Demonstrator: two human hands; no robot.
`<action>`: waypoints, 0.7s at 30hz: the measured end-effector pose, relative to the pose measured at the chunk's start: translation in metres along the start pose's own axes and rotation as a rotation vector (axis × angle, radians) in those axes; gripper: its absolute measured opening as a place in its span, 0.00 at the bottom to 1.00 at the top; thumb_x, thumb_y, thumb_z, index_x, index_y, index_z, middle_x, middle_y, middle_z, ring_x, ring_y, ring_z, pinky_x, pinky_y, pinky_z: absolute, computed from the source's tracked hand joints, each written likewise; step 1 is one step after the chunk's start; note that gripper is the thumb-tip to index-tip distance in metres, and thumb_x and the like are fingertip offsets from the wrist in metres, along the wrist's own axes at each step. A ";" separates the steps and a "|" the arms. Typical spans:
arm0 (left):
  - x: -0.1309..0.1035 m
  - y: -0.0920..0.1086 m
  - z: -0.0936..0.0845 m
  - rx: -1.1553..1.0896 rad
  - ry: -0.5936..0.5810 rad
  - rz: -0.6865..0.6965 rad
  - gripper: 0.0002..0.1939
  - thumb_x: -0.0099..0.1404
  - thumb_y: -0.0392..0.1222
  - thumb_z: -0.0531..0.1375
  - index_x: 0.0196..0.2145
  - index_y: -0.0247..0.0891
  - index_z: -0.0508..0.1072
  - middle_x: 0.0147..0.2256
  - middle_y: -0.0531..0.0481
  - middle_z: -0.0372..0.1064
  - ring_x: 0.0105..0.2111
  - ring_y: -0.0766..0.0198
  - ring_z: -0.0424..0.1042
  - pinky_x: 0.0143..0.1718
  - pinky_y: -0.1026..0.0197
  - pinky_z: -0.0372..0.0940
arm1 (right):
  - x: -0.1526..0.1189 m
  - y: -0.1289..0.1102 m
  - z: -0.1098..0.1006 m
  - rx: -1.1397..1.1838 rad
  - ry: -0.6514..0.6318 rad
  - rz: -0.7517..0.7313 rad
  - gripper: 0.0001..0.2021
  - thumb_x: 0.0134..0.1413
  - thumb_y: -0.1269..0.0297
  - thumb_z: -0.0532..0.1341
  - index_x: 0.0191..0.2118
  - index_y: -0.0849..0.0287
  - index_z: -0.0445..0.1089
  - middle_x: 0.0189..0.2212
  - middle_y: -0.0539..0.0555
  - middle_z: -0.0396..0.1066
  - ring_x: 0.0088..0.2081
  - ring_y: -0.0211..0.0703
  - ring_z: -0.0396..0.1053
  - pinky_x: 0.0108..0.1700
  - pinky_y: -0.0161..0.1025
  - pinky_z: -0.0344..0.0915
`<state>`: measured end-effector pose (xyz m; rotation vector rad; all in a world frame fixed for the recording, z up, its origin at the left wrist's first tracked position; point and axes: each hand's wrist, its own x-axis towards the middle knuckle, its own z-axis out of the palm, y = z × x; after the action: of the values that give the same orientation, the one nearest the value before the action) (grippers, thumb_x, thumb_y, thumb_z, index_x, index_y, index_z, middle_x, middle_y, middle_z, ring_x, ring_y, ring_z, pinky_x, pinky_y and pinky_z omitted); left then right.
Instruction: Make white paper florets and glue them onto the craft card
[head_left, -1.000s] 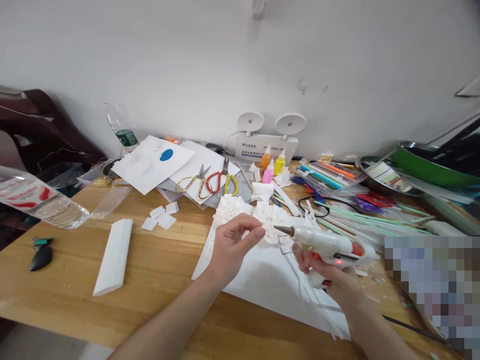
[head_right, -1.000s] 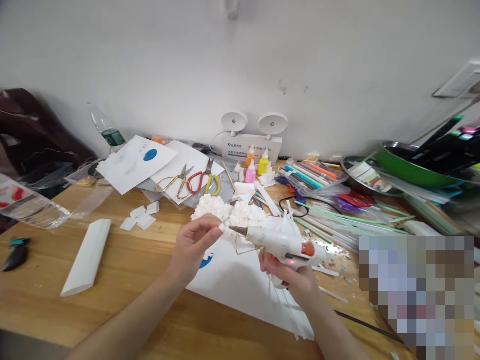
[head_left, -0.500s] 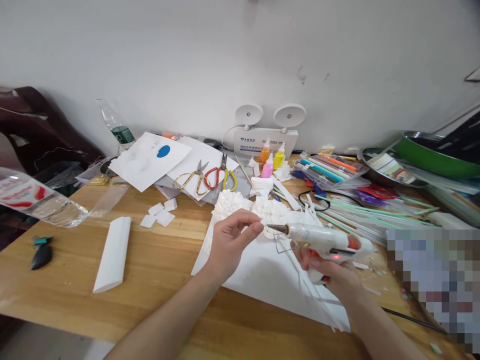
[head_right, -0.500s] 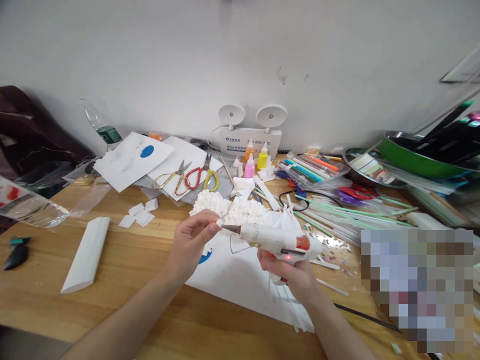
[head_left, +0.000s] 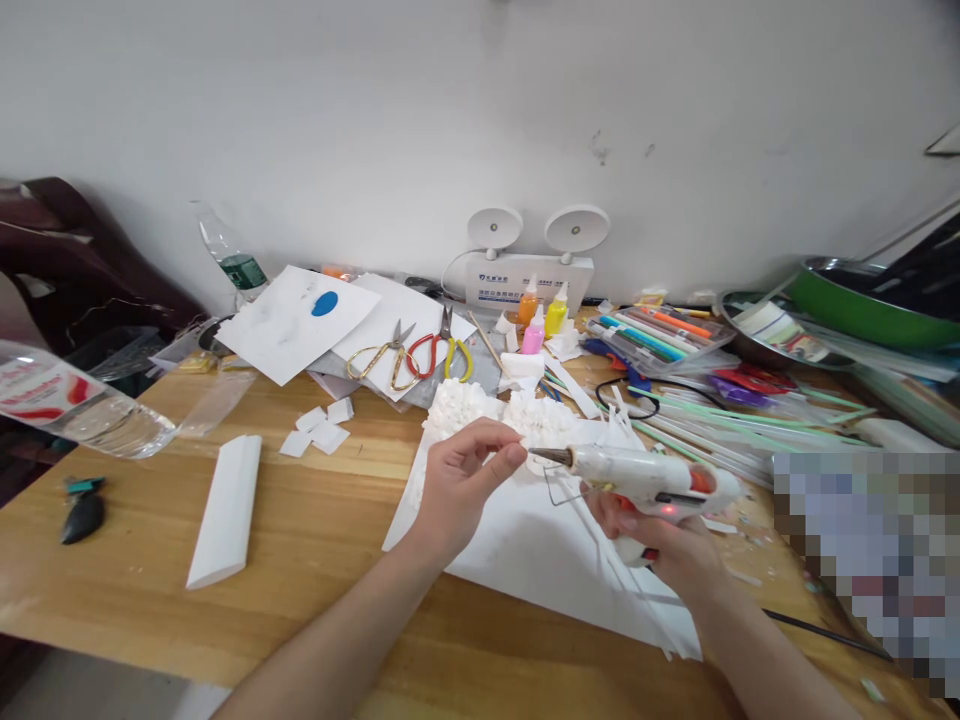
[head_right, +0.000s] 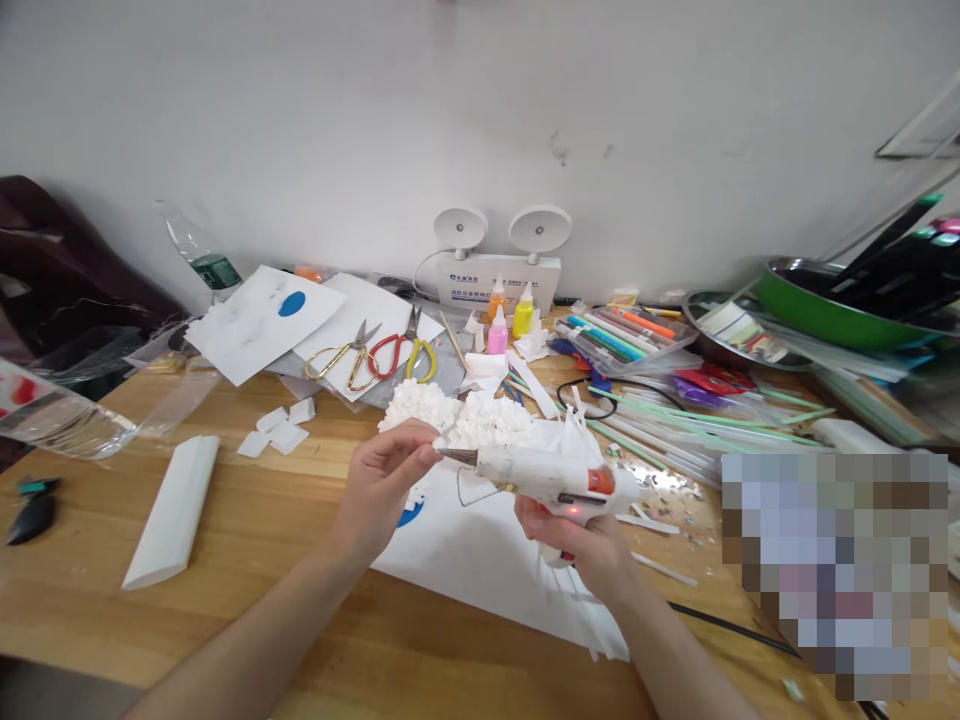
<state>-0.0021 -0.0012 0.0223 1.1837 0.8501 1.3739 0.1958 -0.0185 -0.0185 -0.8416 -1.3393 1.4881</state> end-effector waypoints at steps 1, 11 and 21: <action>0.000 0.000 0.000 0.001 0.000 -0.001 0.02 0.53 0.39 0.62 0.26 0.39 0.73 0.26 0.51 0.66 0.29 0.67 0.63 0.32 0.64 0.59 | 0.000 -0.001 0.001 0.005 0.002 -0.004 0.12 0.42 0.57 0.61 0.19 0.58 0.63 0.16 0.49 0.58 0.22 0.38 0.56 0.25 0.37 0.51; 0.000 -0.001 0.001 -0.008 -0.011 0.002 0.03 0.53 0.39 0.62 0.25 0.38 0.74 0.25 0.51 0.66 0.28 0.67 0.63 0.31 0.64 0.58 | 0.001 -0.004 0.002 0.032 0.038 -0.012 0.11 0.41 0.57 0.61 0.19 0.58 0.63 0.15 0.48 0.56 0.22 0.38 0.55 0.26 0.38 0.51; -0.001 -0.001 0.001 -0.011 -0.016 0.005 0.03 0.53 0.40 0.62 0.25 0.38 0.74 0.25 0.50 0.66 0.28 0.67 0.63 0.31 0.63 0.59 | 0.002 -0.004 0.002 0.021 0.033 -0.005 0.12 0.41 0.58 0.61 0.18 0.59 0.62 0.15 0.48 0.55 0.21 0.38 0.54 0.25 0.38 0.50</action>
<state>-0.0013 -0.0017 0.0213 1.1878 0.8282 1.3704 0.1941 -0.0176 -0.0136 -0.8462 -1.2985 1.4758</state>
